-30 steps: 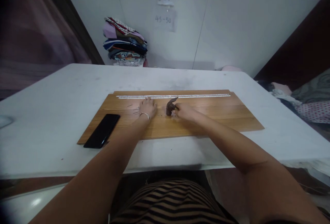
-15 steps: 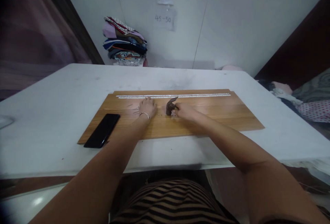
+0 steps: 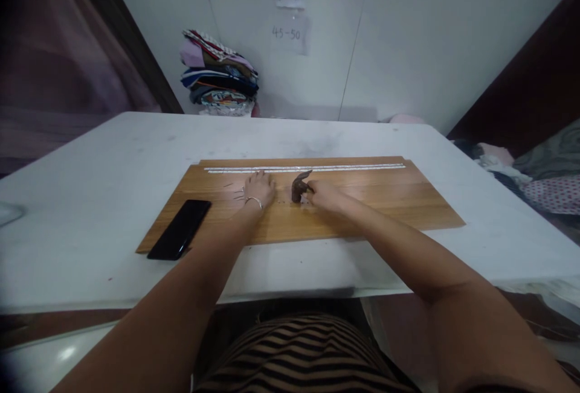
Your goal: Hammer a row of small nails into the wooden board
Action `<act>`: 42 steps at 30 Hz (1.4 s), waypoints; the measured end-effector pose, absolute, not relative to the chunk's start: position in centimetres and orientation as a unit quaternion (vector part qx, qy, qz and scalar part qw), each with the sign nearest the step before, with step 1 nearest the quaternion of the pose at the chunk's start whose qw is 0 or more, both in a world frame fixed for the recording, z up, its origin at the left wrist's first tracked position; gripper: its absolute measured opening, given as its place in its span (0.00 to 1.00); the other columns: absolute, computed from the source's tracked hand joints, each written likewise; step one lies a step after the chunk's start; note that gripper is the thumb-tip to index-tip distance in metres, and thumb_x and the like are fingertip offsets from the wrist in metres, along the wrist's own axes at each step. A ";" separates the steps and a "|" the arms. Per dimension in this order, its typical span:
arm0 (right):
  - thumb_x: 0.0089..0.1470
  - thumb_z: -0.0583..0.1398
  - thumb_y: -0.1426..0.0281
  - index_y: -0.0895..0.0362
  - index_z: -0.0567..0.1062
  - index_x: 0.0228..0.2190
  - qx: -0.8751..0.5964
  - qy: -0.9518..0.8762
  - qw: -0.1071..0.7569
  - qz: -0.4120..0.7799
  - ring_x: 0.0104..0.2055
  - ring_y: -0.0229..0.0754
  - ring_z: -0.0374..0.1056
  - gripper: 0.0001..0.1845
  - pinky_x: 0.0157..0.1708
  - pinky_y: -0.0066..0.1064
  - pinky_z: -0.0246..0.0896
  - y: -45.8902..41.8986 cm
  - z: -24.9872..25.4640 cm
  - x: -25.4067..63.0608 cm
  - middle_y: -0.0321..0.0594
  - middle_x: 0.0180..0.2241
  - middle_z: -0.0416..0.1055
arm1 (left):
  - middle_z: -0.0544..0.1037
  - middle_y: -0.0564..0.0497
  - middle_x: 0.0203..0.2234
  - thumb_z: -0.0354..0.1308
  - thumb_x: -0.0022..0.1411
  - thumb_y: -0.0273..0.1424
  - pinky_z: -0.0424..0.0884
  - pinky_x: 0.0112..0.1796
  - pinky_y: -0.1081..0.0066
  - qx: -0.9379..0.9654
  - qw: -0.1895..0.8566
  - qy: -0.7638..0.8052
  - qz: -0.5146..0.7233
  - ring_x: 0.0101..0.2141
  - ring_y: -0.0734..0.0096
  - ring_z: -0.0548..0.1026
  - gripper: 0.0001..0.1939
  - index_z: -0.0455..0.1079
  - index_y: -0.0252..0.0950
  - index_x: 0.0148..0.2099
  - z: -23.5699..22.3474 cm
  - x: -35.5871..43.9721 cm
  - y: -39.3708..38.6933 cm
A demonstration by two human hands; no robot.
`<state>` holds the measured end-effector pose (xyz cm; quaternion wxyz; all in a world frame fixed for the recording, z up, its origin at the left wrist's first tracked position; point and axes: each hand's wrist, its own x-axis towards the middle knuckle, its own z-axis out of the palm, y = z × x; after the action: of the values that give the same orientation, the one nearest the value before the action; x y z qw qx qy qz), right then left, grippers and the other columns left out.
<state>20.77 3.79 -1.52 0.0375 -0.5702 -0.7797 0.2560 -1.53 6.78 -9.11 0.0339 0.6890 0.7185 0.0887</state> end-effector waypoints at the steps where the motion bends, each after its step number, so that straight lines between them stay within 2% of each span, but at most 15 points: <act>1: 0.67 0.59 0.67 0.58 0.79 0.40 -0.571 -0.777 0.038 0.262 0.34 0.43 0.70 0.10 0.34 0.30 0.57 3.7 -1.5 20.8 0.44 0.35 0.78 | 0.73 0.39 0.68 0.41 0.77 0.35 0.63 0.63 0.52 0.689 0.034 0.719 0.088 0.66 0.49 0.68 0.25 0.77 0.39 0.61 -9.1 -1.5 6.8; 4: 0.66 0.59 0.67 0.58 0.79 0.41 -0.568 -0.776 0.044 0.270 0.33 0.43 0.69 0.09 0.33 0.30 0.57 3.7 -1.6 21.0 0.44 0.34 0.78 | 0.73 0.39 0.68 0.41 0.77 0.35 0.63 0.64 0.52 0.688 0.031 0.719 0.088 0.66 0.49 0.68 0.25 0.76 0.39 0.62 -9.1 -1.6 6.8; 10: 0.65 0.60 0.68 0.58 0.78 0.40 -0.564 -0.783 0.056 0.256 0.36 0.44 0.69 0.07 0.33 0.30 0.56 4.2 -1.9 21.2 0.45 0.37 0.79 | 0.73 0.38 0.67 0.41 0.77 0.35 0.63 0.63 0.52 0.689 0.033 0.719 0.085 0.66 0.48 0.68 0.25 0.76 0.38 0.61 -9.2 -1.6 6.9; 18: 0.67 0.60 0.66 0.57 0.78 0.39 -0.561 -0.785 0.043 0.259 0.36 0.44 0.70 0.09 0.34 0.31 0.56 4.0 -2.0 21.0 0.45 0.36 0.78 | 0.73 0.39 0.68 0.41 0.77 0.35 0.64 0.63 0.52 0.688 0.034 0.720 0.083 0.66 0.48 0.68 0.25 0.76 0.38 0.62 -9.0 -1.5 6.8; 26: 0.66 0.59 0.66 0.58 0.79 0.41 -0.568 -0.777 0.049 0.266 0.33 0.43 0.69 0.10 0.34 0.31 0.57 4.1 -1.7 21.2 0.44 0.34 0.77 | 0.72 0.38 0.69 0.41 0.77 0.34 0.63 0.63 0.53 0.688 0.032 0.720 0.083 0.67 0.49 0.67 0.26 0.76 0.35 0.62 -8.9 -1.4 6.6; 35: 0.66 0.60 0.67 0.58 0.78 0.38 -0.565 -0.780 0.046 0.267 0.34 0.43 0.68 0.08 0.33 0.31 0.55 3.8 -1.6 20.9 0.44 0.34 0.77 | 0.72 0.38 0.68 0.41 0.77 0.34 0.64 0.62 0.55 0.685 0.028 0.724 0.075 0.67 0.50 0.68 0.25 0.76 0.35 0.62 -8.7 -1.3 6.6; 42: 0.65 0.60 0.67 0.58 0.79 0.40 -0.564 -0.777 0.052 0.273 0.34 0.44 0.69 0.09 0.34 0.31 0.56 3.9 -1.7 21.1 0.44 0.34 0.77 | 0.73 0.37 0.68 0.42 0.77 0.34 0.64 0.62 0.53 0.688 0.024 0.721 0.084 0.66 0.49 0.68 0.25 0.76 0.36 0.61 -9.0 -1.4 6.7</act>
<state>21.14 3.92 -1.67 0.0516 -0.5640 -0.7775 0.2735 -1.41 6.67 -9.00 0.0237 0.6876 0.7208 0.0845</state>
